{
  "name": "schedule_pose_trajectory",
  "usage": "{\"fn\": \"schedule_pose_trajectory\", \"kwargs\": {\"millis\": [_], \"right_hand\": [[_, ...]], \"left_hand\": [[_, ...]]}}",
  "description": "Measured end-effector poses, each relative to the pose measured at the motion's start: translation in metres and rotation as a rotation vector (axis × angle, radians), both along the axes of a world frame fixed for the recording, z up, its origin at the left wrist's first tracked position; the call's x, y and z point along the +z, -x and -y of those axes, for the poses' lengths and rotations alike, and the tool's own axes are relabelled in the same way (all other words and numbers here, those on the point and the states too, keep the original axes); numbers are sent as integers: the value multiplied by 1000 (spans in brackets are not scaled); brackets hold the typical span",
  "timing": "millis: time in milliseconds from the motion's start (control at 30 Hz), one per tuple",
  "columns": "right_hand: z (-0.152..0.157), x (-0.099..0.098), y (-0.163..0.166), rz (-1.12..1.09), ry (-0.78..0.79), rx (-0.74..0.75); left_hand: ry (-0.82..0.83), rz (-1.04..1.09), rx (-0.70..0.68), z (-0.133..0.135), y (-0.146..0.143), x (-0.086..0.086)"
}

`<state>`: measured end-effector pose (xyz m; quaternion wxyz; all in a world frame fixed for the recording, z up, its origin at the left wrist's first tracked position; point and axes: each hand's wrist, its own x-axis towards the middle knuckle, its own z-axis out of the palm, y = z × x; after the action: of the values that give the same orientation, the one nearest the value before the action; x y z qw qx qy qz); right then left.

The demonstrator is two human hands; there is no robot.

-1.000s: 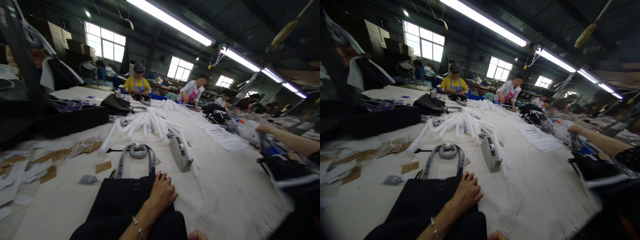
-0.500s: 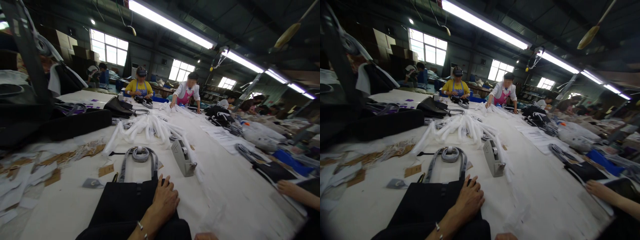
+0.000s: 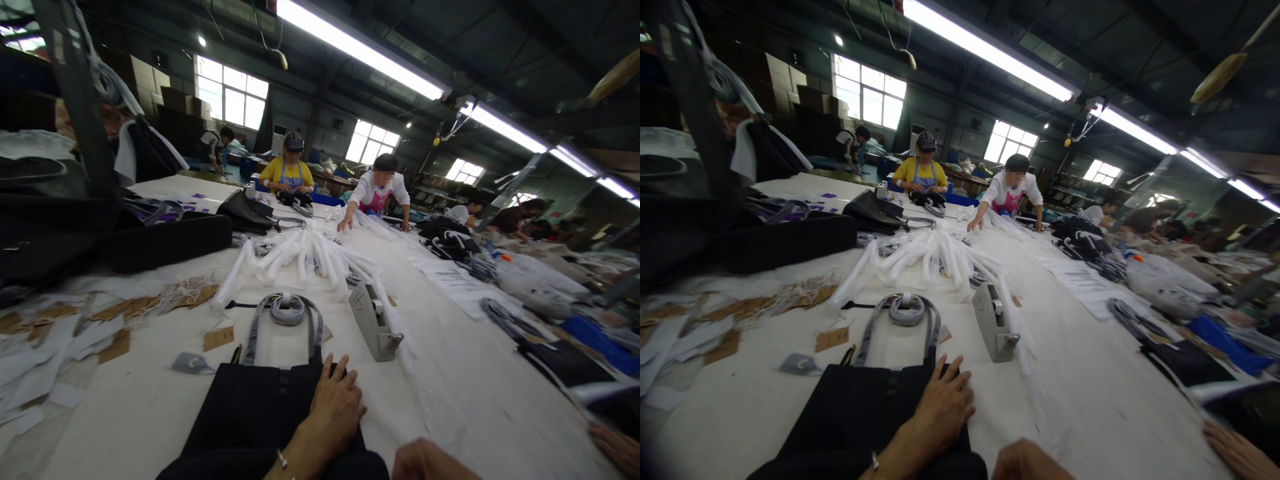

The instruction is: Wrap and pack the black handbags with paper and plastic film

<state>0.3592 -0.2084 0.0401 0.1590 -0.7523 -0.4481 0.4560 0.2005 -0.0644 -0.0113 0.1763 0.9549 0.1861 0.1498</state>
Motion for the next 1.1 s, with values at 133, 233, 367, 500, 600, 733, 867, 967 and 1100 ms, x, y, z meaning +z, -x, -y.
{"fn": "schedule_pose_trajectory", "kwargs": {"millis": [133,233,367,500,600,733,867,967,1100], "right_hand": [[-82,38,2,58,-348,-68],[-159,45,6,7,-525,-189],[-239,24,-1,-46,-483,-331],[-274,3,-14,-156,-389,-456],[-274,0,-20,-224,-479,-541],[-246,13,-15,-355,-722,-648],[-180,34,5,-522,-844,-687],[-118,43,25,-607,-848,-659],[-53,42,51,-547,-742,-516]], "left_hand": [[50,-2,4,-1,0,1],[82,3,4,-2,-1,0],[75,50,2,-3,-3,-6],[79,61,-8,-6,-6,-12],[127,54,-8,-6,-8,-10],[224,187,46,-1,-6,3],[407,478,256,1,3,22],[604,663,393,-6,14,34],[896,956,187,-16,24,49]]}}
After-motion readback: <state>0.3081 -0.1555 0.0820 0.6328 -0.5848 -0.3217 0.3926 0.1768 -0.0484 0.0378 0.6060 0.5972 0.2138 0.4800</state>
